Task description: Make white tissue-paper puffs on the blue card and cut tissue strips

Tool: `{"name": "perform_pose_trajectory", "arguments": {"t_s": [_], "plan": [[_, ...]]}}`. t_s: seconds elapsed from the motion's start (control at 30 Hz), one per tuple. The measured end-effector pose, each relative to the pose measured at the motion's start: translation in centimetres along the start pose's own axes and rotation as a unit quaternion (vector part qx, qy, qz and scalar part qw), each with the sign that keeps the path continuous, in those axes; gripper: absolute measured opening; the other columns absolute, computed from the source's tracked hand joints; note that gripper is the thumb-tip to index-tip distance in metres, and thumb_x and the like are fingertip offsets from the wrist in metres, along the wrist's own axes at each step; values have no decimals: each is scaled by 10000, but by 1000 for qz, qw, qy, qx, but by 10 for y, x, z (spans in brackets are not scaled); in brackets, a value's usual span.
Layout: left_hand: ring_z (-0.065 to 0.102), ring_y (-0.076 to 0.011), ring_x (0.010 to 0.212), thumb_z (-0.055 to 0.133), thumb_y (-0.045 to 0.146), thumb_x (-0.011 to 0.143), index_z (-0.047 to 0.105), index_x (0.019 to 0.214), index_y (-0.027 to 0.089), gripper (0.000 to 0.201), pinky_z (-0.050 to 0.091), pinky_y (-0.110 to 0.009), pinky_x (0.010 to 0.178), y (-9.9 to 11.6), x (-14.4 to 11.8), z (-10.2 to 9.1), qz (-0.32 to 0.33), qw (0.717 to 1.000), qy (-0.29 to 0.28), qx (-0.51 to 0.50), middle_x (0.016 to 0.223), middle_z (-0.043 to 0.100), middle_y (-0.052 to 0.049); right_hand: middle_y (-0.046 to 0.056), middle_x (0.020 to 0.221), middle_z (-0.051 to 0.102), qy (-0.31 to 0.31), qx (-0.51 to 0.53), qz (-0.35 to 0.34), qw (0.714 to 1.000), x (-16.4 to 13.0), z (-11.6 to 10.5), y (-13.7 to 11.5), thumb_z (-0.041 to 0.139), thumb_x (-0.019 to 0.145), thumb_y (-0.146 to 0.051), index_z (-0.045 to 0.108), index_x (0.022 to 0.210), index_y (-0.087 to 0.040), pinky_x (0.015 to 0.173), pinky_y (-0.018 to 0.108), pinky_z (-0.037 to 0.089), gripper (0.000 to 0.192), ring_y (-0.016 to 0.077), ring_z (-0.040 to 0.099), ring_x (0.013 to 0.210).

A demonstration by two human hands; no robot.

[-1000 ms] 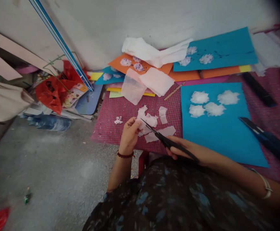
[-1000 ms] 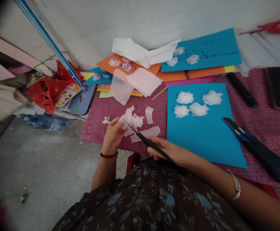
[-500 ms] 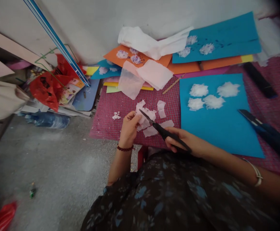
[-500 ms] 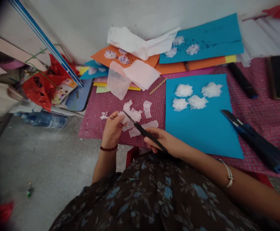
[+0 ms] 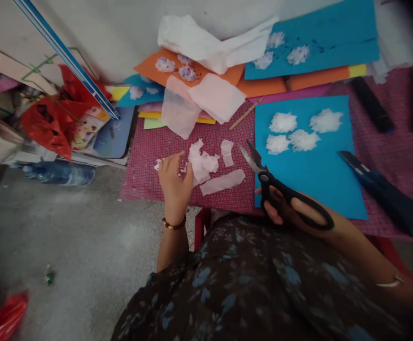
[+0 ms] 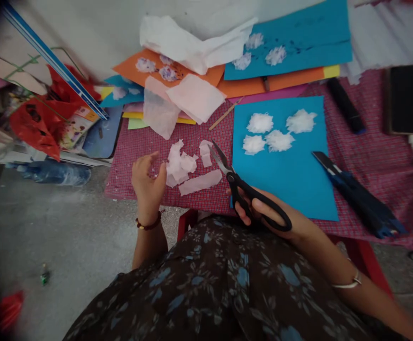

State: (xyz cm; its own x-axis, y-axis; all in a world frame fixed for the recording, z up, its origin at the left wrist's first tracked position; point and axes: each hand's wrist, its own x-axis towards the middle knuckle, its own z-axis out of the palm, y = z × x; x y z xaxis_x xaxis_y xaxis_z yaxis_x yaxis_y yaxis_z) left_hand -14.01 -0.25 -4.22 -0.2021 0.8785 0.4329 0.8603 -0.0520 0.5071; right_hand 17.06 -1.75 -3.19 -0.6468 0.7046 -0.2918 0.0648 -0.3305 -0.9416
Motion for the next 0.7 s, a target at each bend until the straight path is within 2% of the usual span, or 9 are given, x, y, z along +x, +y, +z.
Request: {"name": "perform_pose_trajectory", "arguments": {"t_s": [0.07,0.2,0.33,0.43,0.47,0.57,0.63,0.67,0.7], "plan": [[615,-228,987,605,205,883,672,994,192,130,452,-393,917,19,-9,3,23,999,-33,9,992,699,-69,31,777,551,-4,15,-6,1000,-6,-4,6,398,942,-638,529,1111,-205,631,331,401,483,173,499,662],[581,-237,936,629,239,885,667,928,202,68,444,-384,847,45,-19,16,68,980,-173,67,970,677,-57,17,782,528,-23,13,-28,999,-12,-10,12,420,948,-620,521,1079,-196,628,317,351,455,153,472,656],[537,-280,1004,645,260,867,653,993,201,139,419,-410,838,53,-18,27,75,952,-267,133,1053,637,-84,20,812,535,-29,13,-28,999,-16,-14,13,443,947,-613,508,1196,-178,603,309,337,506,148,462,650],[513,-294,1014,641,243,856,638,911,195,74,390,-426,853,53,-16,31,63,943,-306,118,1023,613,-91,35,836,543,-35,21,-17,999,-20,-17,14,443,958,-593,506,1233,-164,620,316,349,514,152,479,676],[509,-290,1002,634,225,850,626,856,194,32,381,-424,852,53,-16,32,57,942,-313,104,994,606,-86,40,843,543,-35,23,-12,999,-21,-18,14,442,962,-585,504,1239,-157,629,319,354,514,154,483,684],[505,-249,938,624,159,806,565,710,195,118,369,-396,847,54,-14,31,28,953,-300,21,886,585,-55,47,854,543,-33,19,-6,999,-24,-19,11,454,958,-579,492,1256,-152,649,323,379,522,159,496,697],[513,-208,878,629,145,771,534,675,193,144,385,-357,831,54,-13,26,-22,961,-257,-96,824,575,-31,48,865,547,-30,-1,-6,1000,-27,-21,7,467,951,-578,494,1242,-171,665,322,400,501,163,507,707],[518,-183,826,633,159,763,527,676,193,141,400,-329,795,54,-13,22,-64,954,-234,-175,791,568,-16,49,869,550,-27,-19,-3,999,-28,-22,5,468,949,-578,504,1217,-184,680,323,412,478,168,514,720],[515,-155,755,641,182,756,521,683,193,140,409,-295,737,54,-12,17,-115,935,-211,-262,750,555,1,52,874,554,-27,-42,-2,999,-28,-23,2,470,945,-584,515,1186,-194,699,326,425,461,177,523,742]]}}
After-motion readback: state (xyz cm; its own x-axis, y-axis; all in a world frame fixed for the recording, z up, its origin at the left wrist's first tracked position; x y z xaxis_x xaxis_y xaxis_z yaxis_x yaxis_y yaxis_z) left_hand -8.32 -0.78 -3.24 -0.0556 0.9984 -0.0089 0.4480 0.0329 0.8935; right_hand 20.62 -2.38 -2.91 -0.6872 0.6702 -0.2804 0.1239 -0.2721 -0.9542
